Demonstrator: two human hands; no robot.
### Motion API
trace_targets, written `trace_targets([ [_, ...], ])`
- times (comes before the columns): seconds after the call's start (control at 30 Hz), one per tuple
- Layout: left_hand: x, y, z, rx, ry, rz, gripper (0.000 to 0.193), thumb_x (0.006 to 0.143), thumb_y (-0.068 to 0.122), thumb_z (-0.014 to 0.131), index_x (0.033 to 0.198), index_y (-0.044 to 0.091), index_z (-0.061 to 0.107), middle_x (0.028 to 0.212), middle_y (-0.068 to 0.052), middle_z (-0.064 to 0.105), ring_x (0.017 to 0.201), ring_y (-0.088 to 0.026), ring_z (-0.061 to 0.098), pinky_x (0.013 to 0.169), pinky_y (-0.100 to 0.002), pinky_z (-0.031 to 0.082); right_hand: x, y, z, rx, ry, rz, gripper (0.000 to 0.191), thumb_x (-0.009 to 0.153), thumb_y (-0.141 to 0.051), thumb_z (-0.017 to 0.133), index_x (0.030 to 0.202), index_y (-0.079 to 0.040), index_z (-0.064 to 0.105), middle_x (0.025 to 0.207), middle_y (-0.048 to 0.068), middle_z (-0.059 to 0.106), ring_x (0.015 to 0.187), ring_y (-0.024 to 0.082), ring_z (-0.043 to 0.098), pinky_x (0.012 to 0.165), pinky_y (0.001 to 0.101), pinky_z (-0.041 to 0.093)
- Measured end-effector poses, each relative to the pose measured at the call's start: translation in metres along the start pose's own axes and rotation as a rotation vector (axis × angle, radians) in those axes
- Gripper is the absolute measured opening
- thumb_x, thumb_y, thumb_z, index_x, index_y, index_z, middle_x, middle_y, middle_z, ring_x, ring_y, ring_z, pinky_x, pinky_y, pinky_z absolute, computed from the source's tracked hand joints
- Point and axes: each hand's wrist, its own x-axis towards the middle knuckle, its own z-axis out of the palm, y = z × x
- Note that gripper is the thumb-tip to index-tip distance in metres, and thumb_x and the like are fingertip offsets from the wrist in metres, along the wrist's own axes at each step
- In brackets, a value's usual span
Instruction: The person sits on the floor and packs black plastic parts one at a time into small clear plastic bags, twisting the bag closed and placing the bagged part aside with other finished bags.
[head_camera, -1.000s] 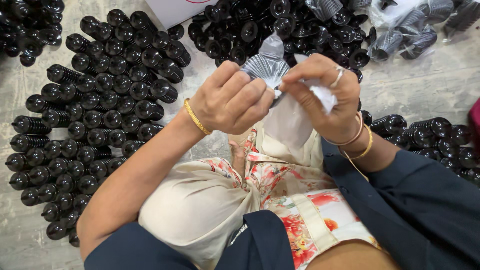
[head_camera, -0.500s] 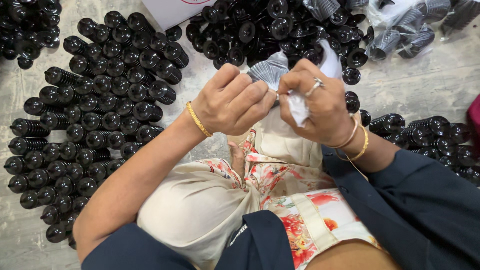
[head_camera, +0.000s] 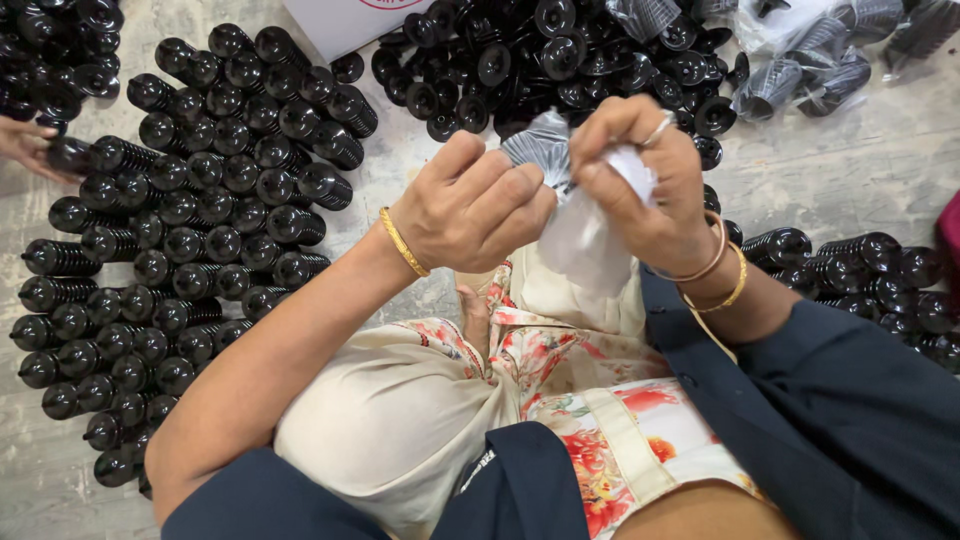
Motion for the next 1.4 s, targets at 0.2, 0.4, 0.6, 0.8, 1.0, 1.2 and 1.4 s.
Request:
trace_targets([
  [0.2, -0.002, 0.001, 0.002, 0.012, 0.020, 0.007, 0.020, 0.093, 0.011, 0.068, 0.112, 0.005, 0.064, 0.104, -0.006, 0.060, 0.081, -0.020, 0.056, 0.071, -0.037, 0.042, 0.005, -0.012, -0.003, -0.334, -0.099, -0.118, 0.009, 0.098, -0.003, 0.068, 0.106, -0.001, 0.063, 0.103, 0.009, 0.062, 0.087, 0.017, 0.062, 0.079, 0.0270, 0.050],
  [0.4, -0.002, 0.002, -0.001, -0.015, 0.002, -0.013, 0.022, 0.092, 0.011, 0.066, 0.114, 0.005, 0.064, 0.104, -0.006, 0.061, 0.082, -0.020, 0.056, 0.072, -0.036, 0.042, 0.004, -0.011, 0.004, -0.395, -0.052, -0.116, 0.009, 0.094, 0.001, 0.064, 0.102, -0.001, 0.060, 0.100, 0.010, 0.059, 0.082, 0.018, 0.060, 0.074, 0.0277, 0.048],
  [0.6, 0.001, 0.001, -0.003, -0.037, -0.011, -0.022, 0.024, 0.092, 0.010, 0.064, 0.114, 0.003, 0.064, 0.103, -0.006, 0.061, 0.081, -0.020, 0.056, 0.074, -0.036, 0.042, -0.001, -0.003, 0.009, -0.437, 0.053, -0.177, 0.011, 0.091, 0.003, 0.060, 0.100, -0.002, 0.057, 0.100, 0.012, 0.056, 0.079, 0.019, 0.057, 0.071, 0.0282, 0.047],
  [0.8, 0.004, 0.000, -0.004, -0.051, -0.035, -0.022, 0.022, 0.093, 0.012, 0.063, 0.112, 0.002, 0.064, 0.102, -0.006, 0.060, 0.081, -0.020, 0.055, 0.075, -0.036, 0.042, 0.001, 0.005, 0.004, -0.497, 0.129, -0.202, 0.013, 0.088, 0.004, 0.060, 0.100, -0.002, 0.059, 0.096, 0.012, 0.058, 0.081, 0.019, 0.058, 0.071, 0.0287, 0.047],
  [1.0, 0.007, 0.000, -0.002, -0.097, -0.052, -0.057, 0.023, 0.088, 0.011, 0.064, 0.110, 0.002, 0.064, 0.100, -0.005, 0.059, 0.081, -0.020, 0.055, 0.075, -0.036, 0.043, 0.001, 0.011, 0.001, -0.432, 0.150, -0.171, 0.007, 0.093, 0.001, 0.061, 0.099, -0.003, 0.059, 0.095, 0.010, 0.056, 0.081, 0.017, 0.056, 0.073, 0.0278, 0.046],
  [1.2, 0.005, 0.002, -0.001, -0.151, -0.021, -0.122, 0.023, 0.089, 0.012, 0.067, 0.109, 0.003, 0.063, 0.102, -0.007, 0.060, 0.084, -0.022, 0.057, 0.075, -0.037, 0.043, 0.002, 0.016, -0.005, -0.149, 0.065, -0.044, 0.009, 0.099, -0.011, 0.060, 0.097, -0.003, 0.056, 0.095, 0.005, 0.053, 0.084, 0.013, 0.049, 0.077, 0.0245, 0.040],
  [1.4, 0.004, 0.006, 0.001, -0.283, -0.029, -0.248, 0.023, 0.090, 0.009, 0.072, 0.109, 0.005, 0.060, 0.101, -0.007, 0.060, 0.085, -0.024, 0.058, 0.076, -0.038, 0.043, 0.001, 0.016, -0.009, 0.280, -0.015, 0.185, 0.011, 0.096, -0.014, 0.058, 0.098, -0.003, 0.055, 0.095, 0.003, 0.052, 0.089, 0.011, 0.045, 0.084, 0.0238, 0.037],
])
